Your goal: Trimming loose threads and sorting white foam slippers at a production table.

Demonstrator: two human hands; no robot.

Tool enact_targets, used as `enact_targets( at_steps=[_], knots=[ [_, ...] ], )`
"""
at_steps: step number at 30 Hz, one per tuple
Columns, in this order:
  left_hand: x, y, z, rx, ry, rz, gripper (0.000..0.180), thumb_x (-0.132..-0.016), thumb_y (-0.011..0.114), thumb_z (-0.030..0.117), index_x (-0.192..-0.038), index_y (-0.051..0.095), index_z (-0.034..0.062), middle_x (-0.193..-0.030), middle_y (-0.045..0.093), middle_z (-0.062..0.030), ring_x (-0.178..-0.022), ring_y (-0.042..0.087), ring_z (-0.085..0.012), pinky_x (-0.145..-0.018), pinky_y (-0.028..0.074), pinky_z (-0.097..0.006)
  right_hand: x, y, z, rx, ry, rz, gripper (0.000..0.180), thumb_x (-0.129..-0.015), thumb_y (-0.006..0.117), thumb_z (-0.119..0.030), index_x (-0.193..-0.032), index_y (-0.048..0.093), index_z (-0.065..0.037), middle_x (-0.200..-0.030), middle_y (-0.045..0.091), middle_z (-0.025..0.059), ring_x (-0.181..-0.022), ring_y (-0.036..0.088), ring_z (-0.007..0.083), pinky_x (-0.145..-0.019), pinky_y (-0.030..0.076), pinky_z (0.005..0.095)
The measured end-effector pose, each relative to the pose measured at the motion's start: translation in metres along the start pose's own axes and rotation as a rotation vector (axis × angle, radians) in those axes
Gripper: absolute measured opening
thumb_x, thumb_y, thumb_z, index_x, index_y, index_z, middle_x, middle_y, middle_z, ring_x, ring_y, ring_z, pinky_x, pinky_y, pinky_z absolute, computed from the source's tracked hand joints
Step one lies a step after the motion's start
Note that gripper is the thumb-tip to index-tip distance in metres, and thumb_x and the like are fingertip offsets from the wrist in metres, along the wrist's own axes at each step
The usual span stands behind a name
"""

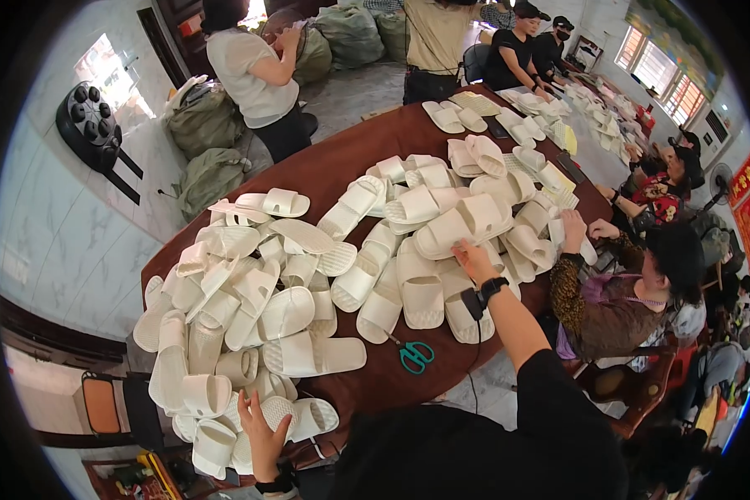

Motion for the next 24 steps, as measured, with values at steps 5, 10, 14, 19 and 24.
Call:
enact_targets(
  at_steps=[5, 10, 14, 19, 24],
  knots=[
    [0.012, -0.003, -0.013, -0.021, -0.056, 0.019, 0.082, -0.07, 0.075, 0.02, -0.138, 0.032, 0.0031, -0.143, 0.02, -0.0225, -0.121, 0.036, -0.0384, -0.102, 0.03, -0.043, -0.053, -0.001, -0.017, 0.089, -0.03, 0.143, 0.016, -0.083, 0.065, -0.005, -0.096, 0.058, 0.002, -0.086, 0.061, 0.0094, -0.072, 0.061, 0.0192, -0.064, 0.053, 0.029],
    [0.008, 0.005, -0.02, -0.025, -0.08, -0.019, 0.08, -0.071, 0.075, 0.02, -0.136, 0.033, 0.0022, -0.142, 0.02, -0.0229, -0.118, 0.036, -0.0385, -0.101, 0.031, -0.043, -0.093, -0.032, -0.072, 0.111, -0.186, 0.281, 0.029, -0.082, 0.067, -0.007, -0.106, 0.054, 0.005, -0.093, 0.061, 0.0096, -0.075, 0.06, 0.0188, -0.071, 0.052, 0.0278],
    [0.005, 0.0, -0.018, -0.064, -0.099, -0.029, 0.08, -0.071, 0.075, 0.02, -0.137, 0.033, 0.0022, -0.142, 0.021, -0.0231, -0.119, 0.036, -0.0386, -0.101, 0.031, -0.043, -0.081, -0.006, -0.082, 0.005, -0.228, 0.347, 0.047, -0.081, 0.066, -0.004, -0.121, 0.043, 0.007, -0.108, 0.056, 0.0125, -0.088, 0.058, 0.0185, -0.077, 0.049, 0.0275],
    [-0.02, 0.01, -0.003, -0.033, -0.027, -0.055, 0.081, -0.07, 0.075, 0.022, -0.137, 0.033, 0.0024, -0.142, 0.021, -0.023, -0.12, 0.036, -0.0384, -0.101, 0.031, -0.043, -0.025, -0.023, -0.067, 0.874, -0.563, 0.359, 0.057, -0.078, 0.066, -0.01, -0.128, 0.041, -0.002, -0.12, 0.049, 0.0138, -0.096, 0.055, 0.0192, -0.083, 0.046, 0.0301],
    [-0.021, 0.01, -0.006, -0.054, -0.028, -0.076, 0.08, -0.071, 0.075, 0.023, -0.137, 0.033, 0.0028, -0.143, 0.022, -0.022, -0.12, 0.037, -0.0378, -0.102, 0.03, -0.044, 0.108, 0.079, 0.032, 1.116, -0.144, -0.379, 0.041, -0.074, 0.071, -0.017, -0.11, 0.054, -0.008, -0.1, 0.061, 0.0072, -0.079, 0.061, 0.0239, -0.068, 0.049, 0.0378]
  ],
)
Point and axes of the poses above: each hand's wrist, its own x-axis away from the middle knuckle, its own y-axis out of the palm, z = x × y, the point moved 6 cm from there along -x, towards the middle knuckle
